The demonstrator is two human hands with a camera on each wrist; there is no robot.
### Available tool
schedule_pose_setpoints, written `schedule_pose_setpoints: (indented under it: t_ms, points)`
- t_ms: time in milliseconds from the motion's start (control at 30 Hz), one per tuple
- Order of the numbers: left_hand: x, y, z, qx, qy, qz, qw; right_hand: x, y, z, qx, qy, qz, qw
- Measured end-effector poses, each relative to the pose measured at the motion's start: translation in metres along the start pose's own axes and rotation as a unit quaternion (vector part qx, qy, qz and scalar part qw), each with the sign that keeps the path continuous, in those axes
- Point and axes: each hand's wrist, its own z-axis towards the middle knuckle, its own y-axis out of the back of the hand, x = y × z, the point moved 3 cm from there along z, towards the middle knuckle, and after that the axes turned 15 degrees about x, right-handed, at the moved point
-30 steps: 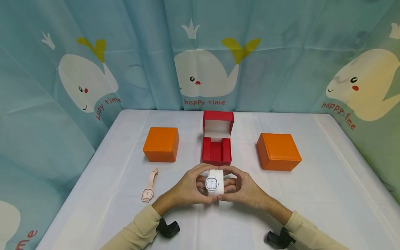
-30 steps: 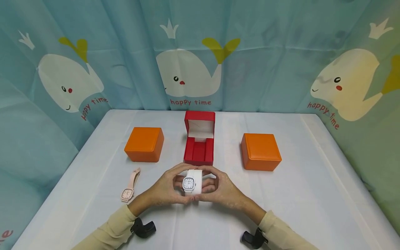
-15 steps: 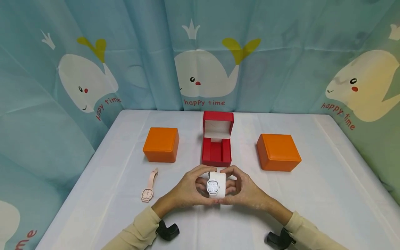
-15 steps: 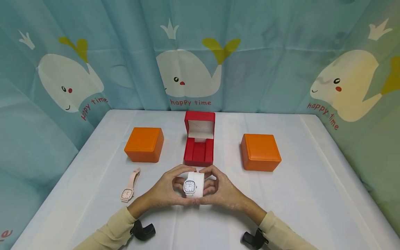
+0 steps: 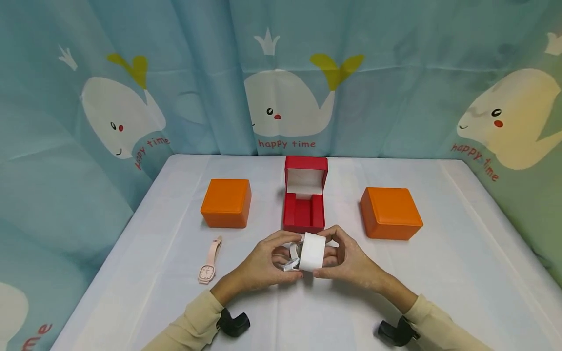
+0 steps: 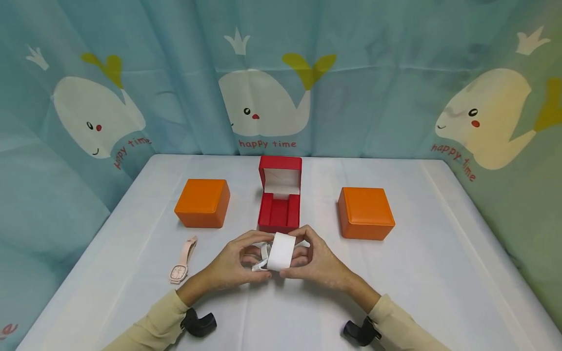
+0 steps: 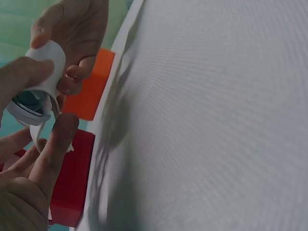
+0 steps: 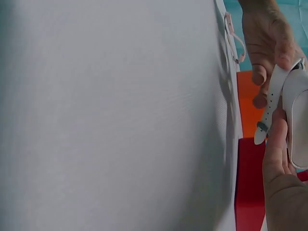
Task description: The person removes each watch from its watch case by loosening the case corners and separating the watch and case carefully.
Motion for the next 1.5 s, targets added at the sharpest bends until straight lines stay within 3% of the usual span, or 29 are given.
schedule_pose_setpoints:
  t_ms: [133, 333, 433, 633, 700, 933, 1067, 1233, 1333, 1500]
  points:
    - [0.003, 0.000, 0.000, 0.004, 0.000, 0.022, 0.9998, -0.003, 0.002, -0.003, -0.012, -0.015, 0.000, 1.000]
    - [0.003, -0.001, 0.002, 0.014, -0.006, 0.106, 0.9943, -0.006, 0.004, -0.004, -0.013, -0.014, 0.006, 1.000]
    - [0.000, -0.002, 0.005, 0.015, -0.011, 0.163, 0.9864, -0.007, 0.005, -0.005, -0.018, -0.015, 0.002, 1.000]
    - [-0.001, -0.006, 0.012, 0.036, -0.006, 0.272, 0.9617, -0.004, 0.008, -0.006, -0.037, -0.025, -0.021, 0.999]
    - [-0.001, -0.006, 0.013, 0.042, 0.000, 0.282, 0.9585, -0.003, 0.008, -0.006, -0.040, -0.026, -0.023, 0.999]
    - [-0.001, -0.005, 0.012, 0.070, 0.030, 0.242, 0.9673, -0.003, 0.008, -0.006, -0.046, -0.027, -0.019, 0.998]
    - [-0.002, -0.004, 0.010, 0.086, 0.049, 0.237, 0.9663, -0.006, 0.008, -0.007, -0.043, -0.029, -0.012, 0.999]
    - [-0.004, -0.002, 0.008, 0.080, 0.063, 0.243, 0.9648, -0.007, 0.007, -0.007, -0.045, -0.029, -0.012, 0.999]
    - [-0.006, 0.000, 0.007, 0.063, 0.061, 0.270, 0.9588, -0.007, 0.007, -0.008, -0.045, -0.029, -0.013, 0.998]
    - [-0.006, 0.002, 0.004, 0.044, 0.077, 0.331, 0.9393, -0.007, 0.008, -0.007, -0.046, -0.026, -0.027, 0.998]
